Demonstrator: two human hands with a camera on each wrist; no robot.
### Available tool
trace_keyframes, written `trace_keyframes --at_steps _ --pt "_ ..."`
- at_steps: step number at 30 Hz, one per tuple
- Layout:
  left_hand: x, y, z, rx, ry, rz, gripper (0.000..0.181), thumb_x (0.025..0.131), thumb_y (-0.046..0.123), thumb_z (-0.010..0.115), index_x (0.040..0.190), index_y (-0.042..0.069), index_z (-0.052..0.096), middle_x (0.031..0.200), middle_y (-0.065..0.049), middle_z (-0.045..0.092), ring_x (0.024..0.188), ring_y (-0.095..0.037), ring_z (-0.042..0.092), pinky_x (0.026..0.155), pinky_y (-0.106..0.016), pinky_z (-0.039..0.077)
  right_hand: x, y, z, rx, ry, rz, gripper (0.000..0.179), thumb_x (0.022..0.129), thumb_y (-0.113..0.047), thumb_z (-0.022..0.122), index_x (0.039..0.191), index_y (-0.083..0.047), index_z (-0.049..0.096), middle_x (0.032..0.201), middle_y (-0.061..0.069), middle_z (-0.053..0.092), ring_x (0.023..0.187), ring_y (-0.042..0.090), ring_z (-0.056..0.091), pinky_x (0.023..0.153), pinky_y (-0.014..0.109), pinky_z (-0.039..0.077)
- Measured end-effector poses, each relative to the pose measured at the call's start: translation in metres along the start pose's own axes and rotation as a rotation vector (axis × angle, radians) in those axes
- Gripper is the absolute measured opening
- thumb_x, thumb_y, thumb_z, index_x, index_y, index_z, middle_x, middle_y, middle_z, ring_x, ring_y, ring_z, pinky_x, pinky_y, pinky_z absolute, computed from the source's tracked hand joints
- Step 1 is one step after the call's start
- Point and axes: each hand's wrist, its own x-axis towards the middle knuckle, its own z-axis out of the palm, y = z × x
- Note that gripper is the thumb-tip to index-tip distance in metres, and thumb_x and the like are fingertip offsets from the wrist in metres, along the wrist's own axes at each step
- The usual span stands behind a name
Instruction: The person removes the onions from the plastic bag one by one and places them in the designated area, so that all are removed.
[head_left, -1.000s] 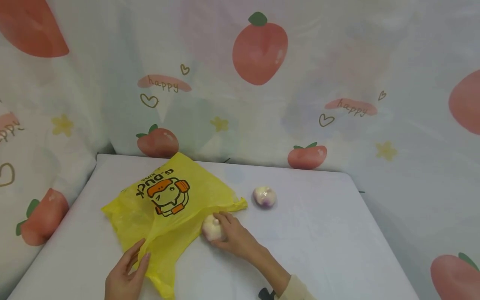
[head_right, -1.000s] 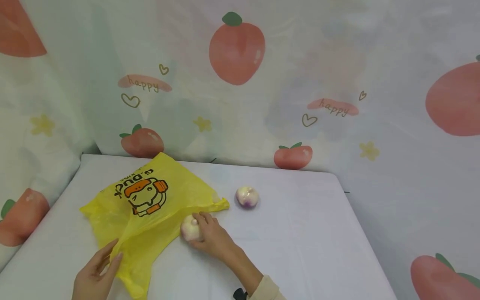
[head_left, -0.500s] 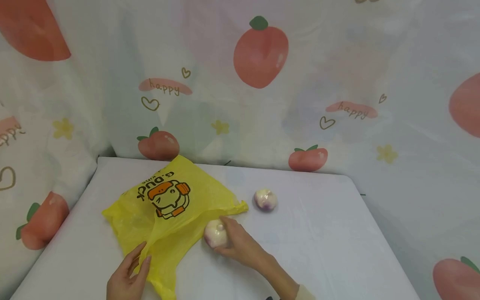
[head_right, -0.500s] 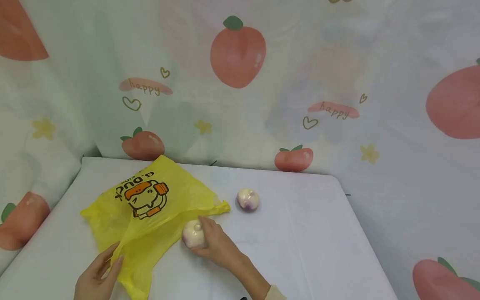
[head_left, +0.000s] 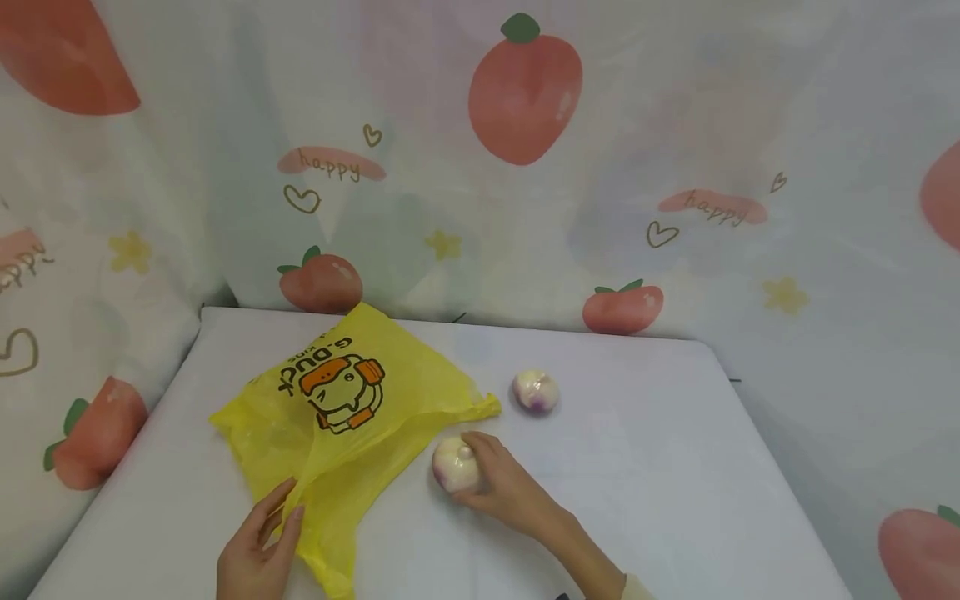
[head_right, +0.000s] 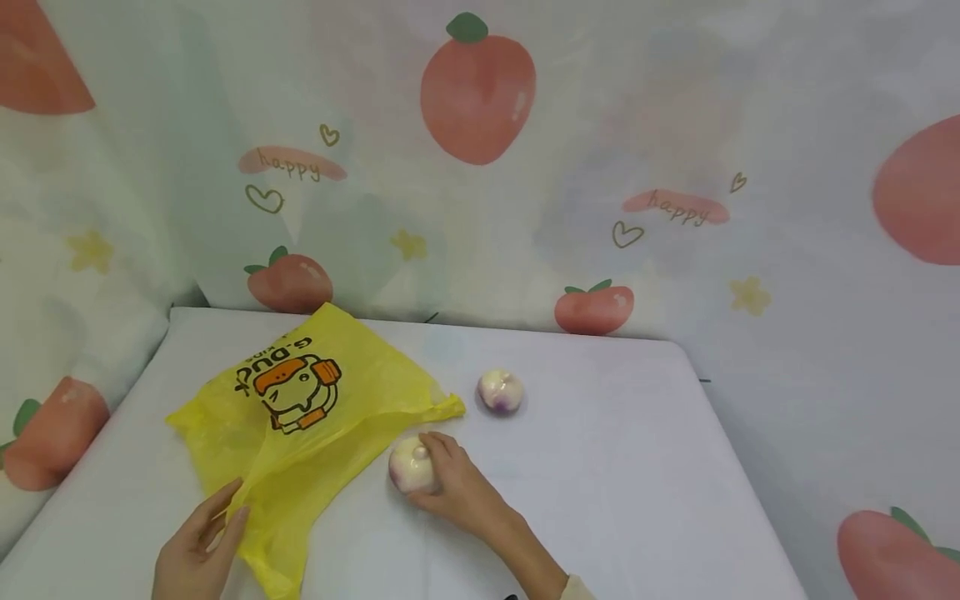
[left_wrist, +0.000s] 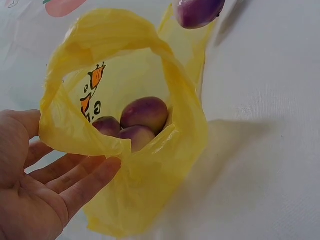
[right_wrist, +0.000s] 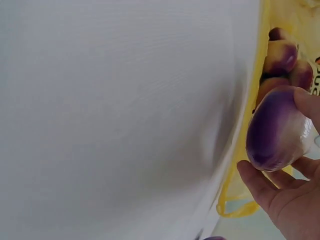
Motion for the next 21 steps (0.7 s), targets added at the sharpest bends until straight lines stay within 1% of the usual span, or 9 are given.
trace_keyframes --at_steps 5,8,12,15,18,19,21 --pt "0.0 0.001 -0.002 0.014 0.001 0.006 0.036 0.094 0.023 0.061 0.128 0.011 0.059 0.128 -0.012 0.056 0.11 -0.032 0.056 0.073 -0.037 0.056 -0.005 0.005 -0.004 0.031 0.012 0.015 0.075 0.082 -0.031 0.075 0.141 -0.004 0.037 0.139 0.012 0.038 0.128 0.027 0.038 0.105 0.041 0.034" --pt "0.0 0.002 -0.001 0.023 0.029 0.012 0.034 0.093 0.021 0.062 0.126 0.011 0.061 0.126 -0.011 0.057 0.109 -0.032 0.057 0.074 -0.039 0.055 -0.008 0.008 -0.005 0.049 0.032 0.011 0.074 0.082 -0.03 0.074 0.141 -0.005 0.037 0.138 0.013 0.038 0.128 0.029 0.039 0.104 0.042 0.034" --pt "0.0 0.001 0.002 0.033 0.062 0.006 0.033 0.092 0.021 0.063 0.124 0.008 0.062 0.124 -0.016 0.058 0.107 -0.037 0.057 0.07 -0.041 0.056 -0.013 0.015 -0.008 0.069 0.076 0.007 0.073 0.082 -0.03 0.075 0.141 -0.008 0.038 0.137 0.012 0.039 0.125 0.029 0.042 0.101 0.043 0.038" --pt "-0.001 0.0 0.005 0.021 0.077 -0.009 0.033 0.092 0.02 0.064 0.123 0.007 0.063 0.122 -0.018 0.058 0.105 -0.038 0.058 0.066 -0.038 0.057 -0.016 0.021 -0.011 0.08 0.122 0.007 0.072 0.081 -0.029 0.076 0.141 -0.011 0.039 0.136 0.009 0.039 0.114 0.021 0.049 0.094 0.038 0.045" --pt "0.0 0.0 0.007 0.013 0.092 -0.006 0.033 0.092 0.017 0.064 0.122 0.006 0.063 0.121 -0.019 0.059 0.103 -0.037 0.058 0.063 -0.035 0.057 -0.018 0.027 -0.016 0.092 0.179 0.005 0.072 0.081 -0.027 0.077 0.14 -0.01 0.04 0.134 0.005 0.04 0.101 0.013 0.051 0.085 0.035 0.049" --pt "0.0 0.0 0.008 0.008 0.095 -0.003 0.032 0.092 0.016 0.064 0.122 0.006 0.063 0.121 -0.019 0.059 0.103 -0.037 0.059 0.063 -0.035 0.057 -0.018 0.029 -0.018 0.089 0.201 0.003 0.072 0.08 -0.027 0.077 0.14 -0.009 0.04 0.133 0.005 0.04 0.098 0.012 0.05 0.083 0.035 0.049" --pt "0.0 0.0 0.009 0.017 0.1 0.01 0.032 0.092 0.015 0.063 0.122 0.005 0.063 0.12 -0.02 0.059 0.103 -0.039 0.058 0.063 -0.036 0.057 -0.018 0.033 -0.023 0.09 0.254 0.0 0.072 0.079 -0.023 0.079 0.139 -0.007 0.042 0.132 0.007 0.04 0.097 0.013 0.051 0.082 0.035 0.05"
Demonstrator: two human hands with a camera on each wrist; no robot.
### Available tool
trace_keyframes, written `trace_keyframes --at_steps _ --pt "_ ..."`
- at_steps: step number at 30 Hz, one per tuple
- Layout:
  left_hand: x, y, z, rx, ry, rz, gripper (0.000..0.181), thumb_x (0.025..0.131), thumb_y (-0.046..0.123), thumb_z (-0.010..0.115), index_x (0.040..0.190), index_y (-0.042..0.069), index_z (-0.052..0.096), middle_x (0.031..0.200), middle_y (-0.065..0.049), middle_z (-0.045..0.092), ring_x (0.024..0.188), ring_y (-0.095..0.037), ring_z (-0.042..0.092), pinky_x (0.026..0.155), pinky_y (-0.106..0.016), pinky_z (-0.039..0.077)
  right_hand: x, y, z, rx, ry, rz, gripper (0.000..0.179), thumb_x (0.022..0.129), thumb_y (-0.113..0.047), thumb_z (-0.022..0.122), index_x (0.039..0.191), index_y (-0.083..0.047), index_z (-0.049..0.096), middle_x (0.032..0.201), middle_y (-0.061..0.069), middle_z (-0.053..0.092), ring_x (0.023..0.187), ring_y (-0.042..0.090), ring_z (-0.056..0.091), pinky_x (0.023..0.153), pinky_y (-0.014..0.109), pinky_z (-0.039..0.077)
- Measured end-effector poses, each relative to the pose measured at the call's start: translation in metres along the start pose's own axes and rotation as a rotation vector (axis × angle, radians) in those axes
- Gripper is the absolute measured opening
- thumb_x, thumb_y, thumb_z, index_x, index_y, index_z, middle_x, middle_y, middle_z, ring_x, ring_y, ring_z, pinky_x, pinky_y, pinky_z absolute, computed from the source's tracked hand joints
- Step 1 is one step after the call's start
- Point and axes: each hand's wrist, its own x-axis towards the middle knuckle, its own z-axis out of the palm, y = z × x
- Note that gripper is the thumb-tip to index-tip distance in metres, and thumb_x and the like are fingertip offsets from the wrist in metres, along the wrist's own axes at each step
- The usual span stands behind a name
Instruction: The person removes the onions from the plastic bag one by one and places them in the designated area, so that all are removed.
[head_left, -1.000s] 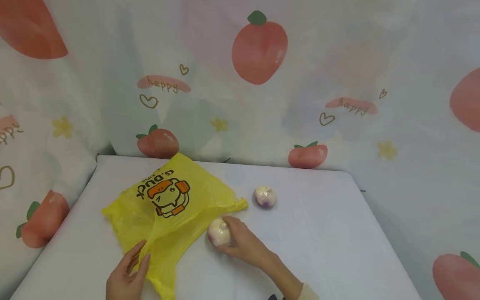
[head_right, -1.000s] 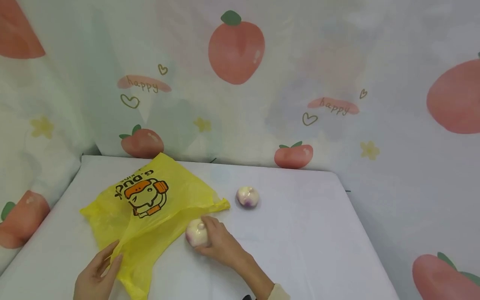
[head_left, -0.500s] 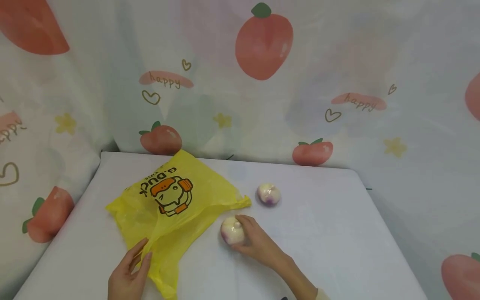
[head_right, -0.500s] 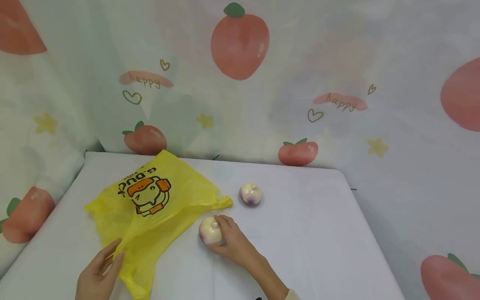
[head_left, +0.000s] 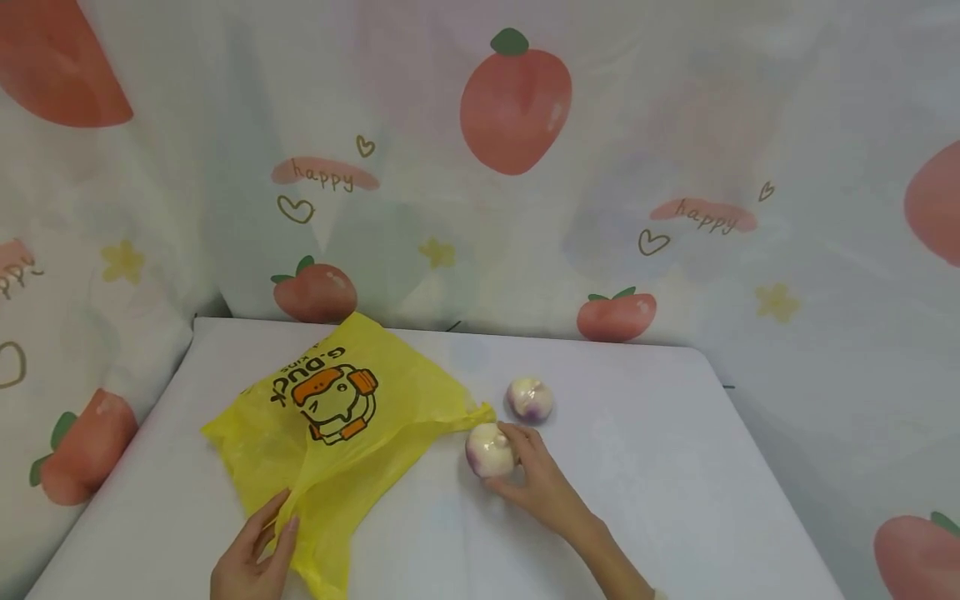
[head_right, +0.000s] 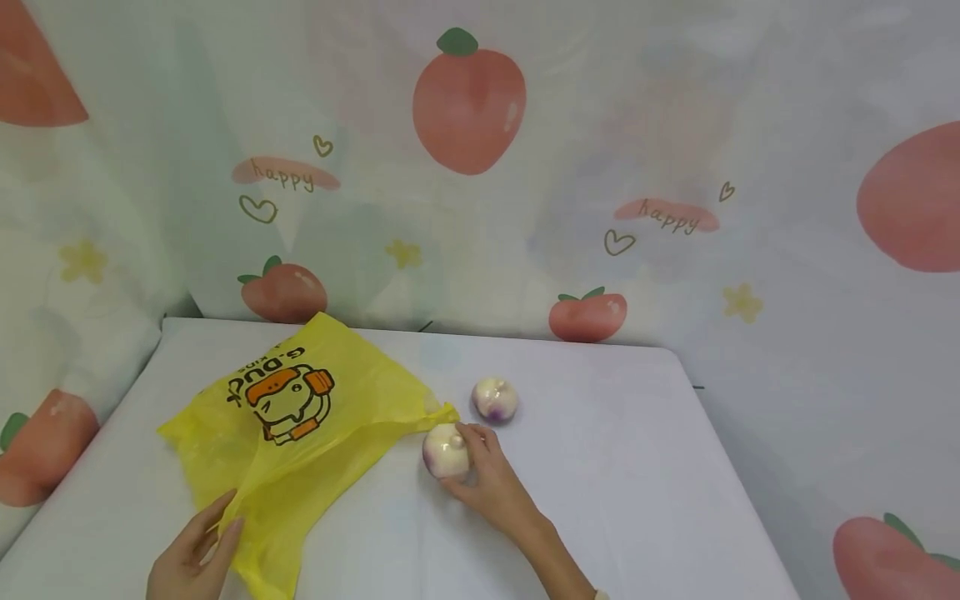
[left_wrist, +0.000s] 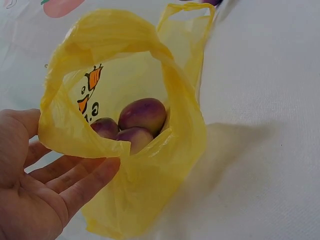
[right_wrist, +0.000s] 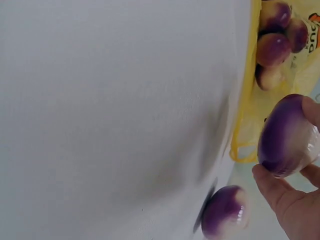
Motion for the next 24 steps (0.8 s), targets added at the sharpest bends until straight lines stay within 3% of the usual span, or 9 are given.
trace_keyframes --at_steps 6,12,24 --pt "0.0 0.001 0.0 0.01 0.006 0.011 0.031 0.091 0.011 0.063 0.121 0.003 0.063 0.118 -0.02 0.06 0.103 -0.04 0.058 0.066 -0.04 0.056 0.003 0.007 -0.011 -0.015 0.132 0.044 0.074 0.076 -0.015 0.081 0.138 -0.002 0.042 0.125 0.018 0.041 0.102 0.023 0.053 0.082 0.036 0.051" --pt "-0.001 0.0 0.0 0.009 0.005 0.006 0.031 0.091 0.012 0.063 0.121 0.004 0.063 0.118 -0.021 0.06 0.105 -0.042 0.057 0.068 -0.043 0.056 0.007 0.017 -0.025 -0.044 0.186 0.127 0.075 0.077 -0.016 0.08 0.139 -0.005 0.04 0.123 0.02 0.042 0.106 0.029 0.052 0.086 0.041 0.05" --pt "0.0 0.001 -0.003 0.018 -0.023 0.004 0.031 0.092 0.015 0.063 0.122 0.007 0.063 0.122 -0.021 0.058 0.108 -0.041 0.055 0.07 -0.046 0.055 0.008 0.046 -0.052 -0.109 0.343 0.184 0.073 0.08 -0.014 0.077 0.137 0.007 0.037 0.118 0.029 0.038 0.092 0.036 0.055 0.081 0.047 0.049"
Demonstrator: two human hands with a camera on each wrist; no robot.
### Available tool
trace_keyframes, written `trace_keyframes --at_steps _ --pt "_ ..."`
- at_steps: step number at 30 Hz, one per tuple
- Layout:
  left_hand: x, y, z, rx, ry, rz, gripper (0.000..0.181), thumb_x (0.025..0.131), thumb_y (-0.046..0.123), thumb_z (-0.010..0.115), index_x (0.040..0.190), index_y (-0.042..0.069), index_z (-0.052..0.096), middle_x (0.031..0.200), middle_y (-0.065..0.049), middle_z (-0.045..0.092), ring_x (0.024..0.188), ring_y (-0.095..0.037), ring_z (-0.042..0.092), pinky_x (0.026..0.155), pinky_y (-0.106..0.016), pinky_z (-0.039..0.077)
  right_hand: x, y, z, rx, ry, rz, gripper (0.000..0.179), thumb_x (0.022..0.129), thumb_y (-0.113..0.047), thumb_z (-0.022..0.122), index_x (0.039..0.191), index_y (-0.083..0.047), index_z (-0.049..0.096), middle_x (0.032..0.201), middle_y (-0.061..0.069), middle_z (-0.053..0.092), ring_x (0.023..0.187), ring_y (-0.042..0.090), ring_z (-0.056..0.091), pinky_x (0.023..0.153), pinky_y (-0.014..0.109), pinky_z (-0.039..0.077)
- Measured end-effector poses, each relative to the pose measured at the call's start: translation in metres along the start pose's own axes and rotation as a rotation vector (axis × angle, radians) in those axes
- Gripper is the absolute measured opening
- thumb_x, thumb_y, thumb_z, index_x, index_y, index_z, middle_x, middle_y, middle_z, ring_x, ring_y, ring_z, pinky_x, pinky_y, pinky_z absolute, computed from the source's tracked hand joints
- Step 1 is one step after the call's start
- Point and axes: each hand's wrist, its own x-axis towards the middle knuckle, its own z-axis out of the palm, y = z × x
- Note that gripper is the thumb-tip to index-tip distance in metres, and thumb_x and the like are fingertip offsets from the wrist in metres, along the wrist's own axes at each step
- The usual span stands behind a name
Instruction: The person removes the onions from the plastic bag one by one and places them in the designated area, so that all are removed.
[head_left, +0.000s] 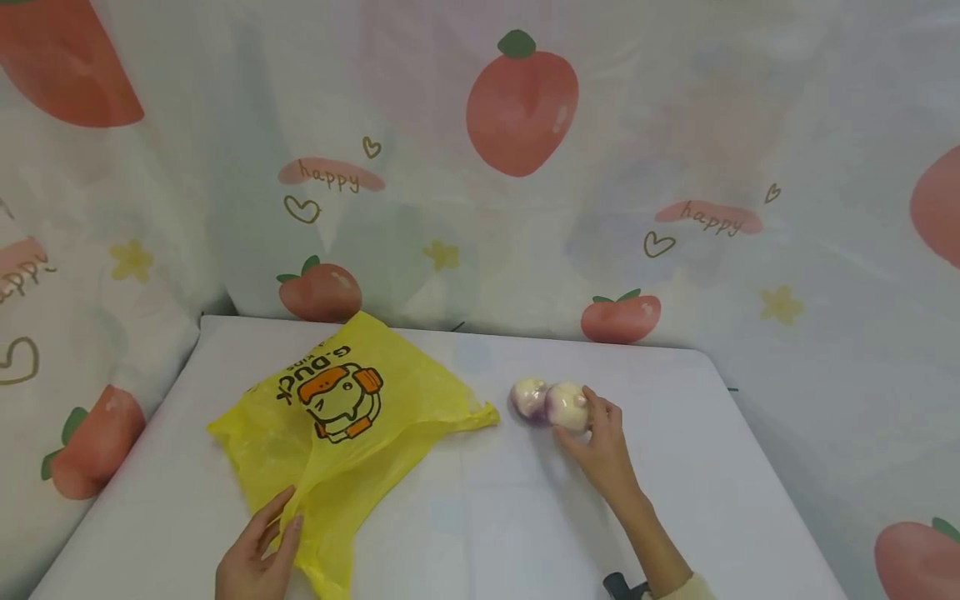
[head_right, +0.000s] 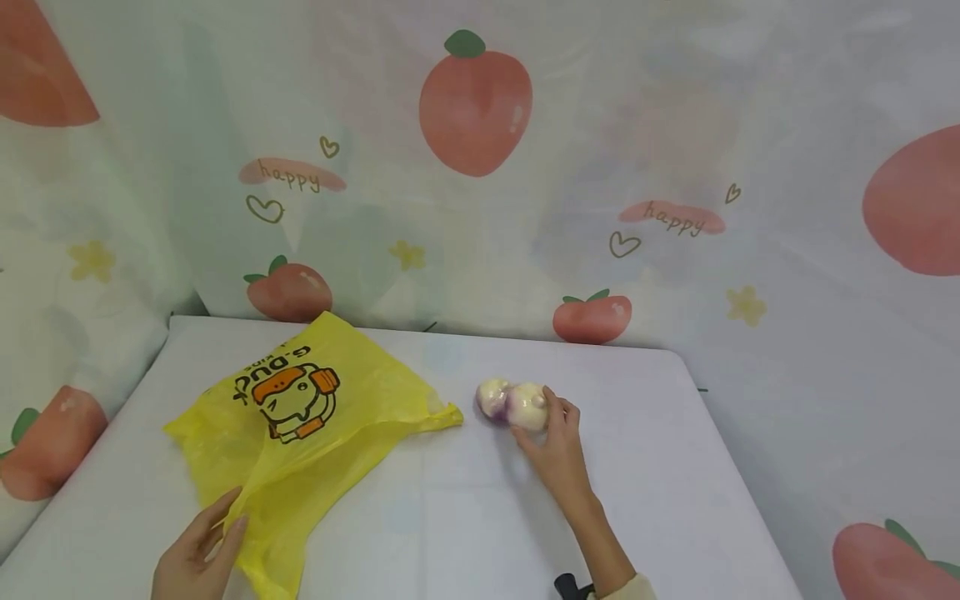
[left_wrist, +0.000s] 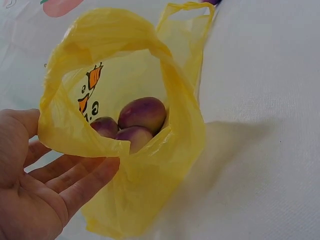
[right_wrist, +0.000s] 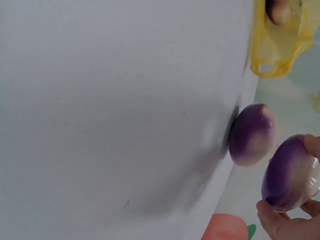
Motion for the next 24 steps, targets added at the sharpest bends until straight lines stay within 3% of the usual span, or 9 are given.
trace_keyframes --at_steps 7,12,20,24 --pt "0.001 -0.001 0.001 0.003 -0.011 0.005 0.033 0.092 0.018 0.062 0.124 0.008 0.062 0.123 -0.02 0.057 0.111 -0.04 0.053 0.073 -0.047 0.054 0.002 0.013 -0.004 -0.075 0.044 -0.019 0.072 0.078 -0.013 0.078 0.132 0.014 0.039 0.114 0.034 0.041 0.1 0.045 0.049 0.085 0.055 0.045" --pt "0.001 -0.001 0.002 0.0 -0.011 0.005 0.033 0.093 0.018 0.062 0.124 0.008 0.061 0.124 -0.021 0.057 0.112 -0.041 0.052 0.073 -0.047 0.054 0.007 0.019 -0.006 -0.055 0.048 0.034 0.064 0.077 -0.015 0.079 0.123 0.016 0.045 0.113 0.036 0.044 0.106 0.048 0.045 0.09 0.059 0.04" --pt "0.0 -0.001 0.001 -0.004 -0.009 0.011 0.032 0.093 0.018 0.062 0.123 0.007 0.062 0.123 -0.02 0.058 0.11 -0.041 0.054 0.071 -0.044 0.055 0.019 0.037 -0.008 -0.131 0.025 0.126 0.066 0.081 -0.03 0.076 0.124 0.013 0.049 0.114 0.032 0.054 0.104 0.048 0.049 0.086 0.058 0.041" --pt "0.0 0.0 0.001 -0.011 -0.009 0.012 0.033 0.093 0.018 0.062 0.123 0.007 0.062 0.123 -0.02 0.057 0.11 -0.041 0.054 0.071 -0.044 0.055 0.027 0.043 -0.007 -0.127 -0.002 0.161 0.068 0.082 -0.028 0.075 0.126 0.014 0.046 0.116 0.034 0.052 0.108 0.05 0.048 0.089 0.059 0.04"
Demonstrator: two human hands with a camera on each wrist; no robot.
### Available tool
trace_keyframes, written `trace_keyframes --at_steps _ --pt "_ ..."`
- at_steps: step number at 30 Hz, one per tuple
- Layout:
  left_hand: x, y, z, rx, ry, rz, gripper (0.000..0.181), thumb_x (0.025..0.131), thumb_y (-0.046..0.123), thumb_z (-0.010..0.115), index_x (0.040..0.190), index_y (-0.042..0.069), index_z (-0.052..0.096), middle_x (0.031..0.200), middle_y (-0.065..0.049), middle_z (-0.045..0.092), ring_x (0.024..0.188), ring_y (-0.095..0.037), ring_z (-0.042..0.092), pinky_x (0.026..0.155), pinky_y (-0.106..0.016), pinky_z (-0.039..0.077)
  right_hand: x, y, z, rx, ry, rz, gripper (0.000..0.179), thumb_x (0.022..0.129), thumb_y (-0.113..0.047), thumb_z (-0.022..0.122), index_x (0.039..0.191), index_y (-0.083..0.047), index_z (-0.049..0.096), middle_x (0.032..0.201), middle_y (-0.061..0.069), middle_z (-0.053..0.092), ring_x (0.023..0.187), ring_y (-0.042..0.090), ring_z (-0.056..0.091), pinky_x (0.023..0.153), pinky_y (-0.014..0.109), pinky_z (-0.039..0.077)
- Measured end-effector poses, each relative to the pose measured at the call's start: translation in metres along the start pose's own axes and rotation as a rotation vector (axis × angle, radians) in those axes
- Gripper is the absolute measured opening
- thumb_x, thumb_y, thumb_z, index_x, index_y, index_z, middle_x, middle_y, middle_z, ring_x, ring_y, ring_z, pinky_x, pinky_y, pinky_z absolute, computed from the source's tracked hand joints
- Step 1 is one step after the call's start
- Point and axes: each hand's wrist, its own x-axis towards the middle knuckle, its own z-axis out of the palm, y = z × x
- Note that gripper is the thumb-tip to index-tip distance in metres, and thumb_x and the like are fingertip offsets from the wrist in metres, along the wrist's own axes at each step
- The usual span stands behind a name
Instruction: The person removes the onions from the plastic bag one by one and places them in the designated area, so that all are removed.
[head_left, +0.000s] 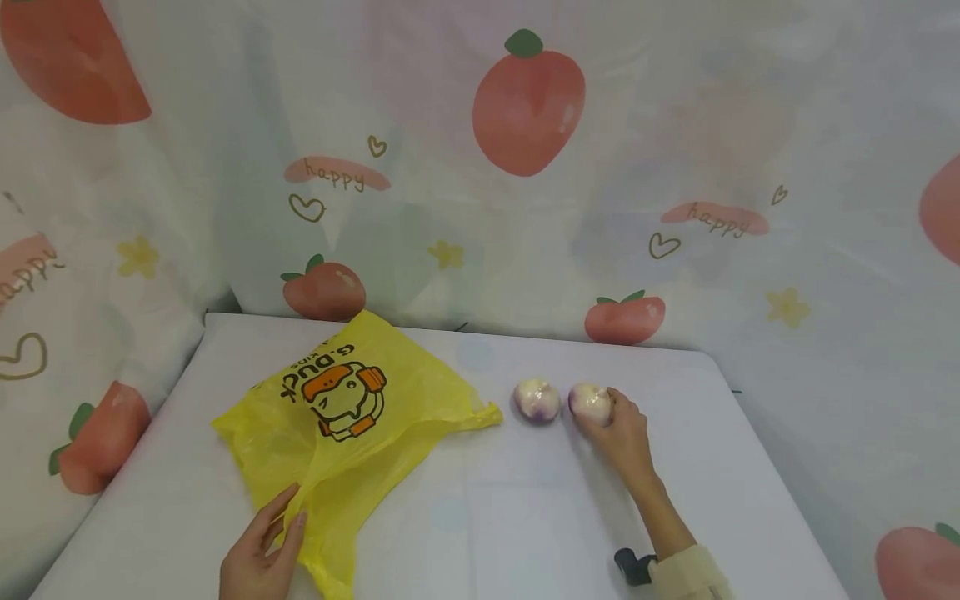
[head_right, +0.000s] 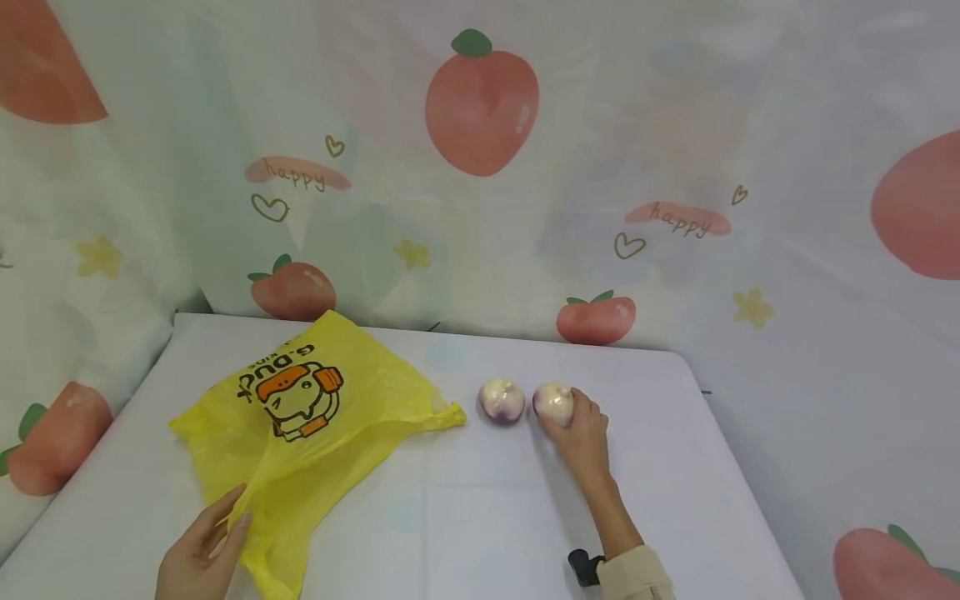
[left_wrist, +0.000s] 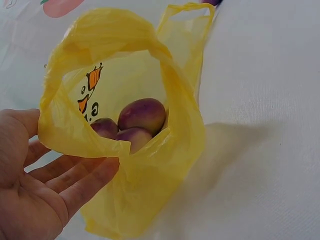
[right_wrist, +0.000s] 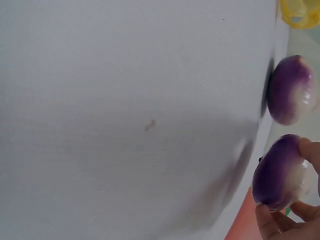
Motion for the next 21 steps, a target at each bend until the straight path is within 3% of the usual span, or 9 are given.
trace_keyframes --at_steps 12,21 --pt "0.0 0.0 -0.001 -0.035 -0.062 -0.026 0.035 0.094 0.024 0.06 0.126 0.009 0.06 0.127 -0.018 0.055 0.111 -0.04 0.053 0.073 -0.043 0.055 0.001 0.004 0.008 0.031 -0.022 0.012 0.067 0.083 -0.018 0.074 0.13 0.016 0.041 0.12 0.037 0.041 0.113 0.05 0.04 0.094 0.058 0.036" --pt "-0.001 0.001 -0.002 -0.011 -0.023 -0.007 0.03 0.094 0.02 0.06 0.121 0.008 0.064 0.12 -0.019 0.06 0.108 -0.038 0.056 0.071 -0.041 0.056 -0.001 0.008 0.012 0.031 -0.053 0.026 0.071 0.084 -0.017 0.072 0.134 0.015 0.035 0.122 0.039 0.037 0.115 0.051 0.038 0.097 0.059 0.034"
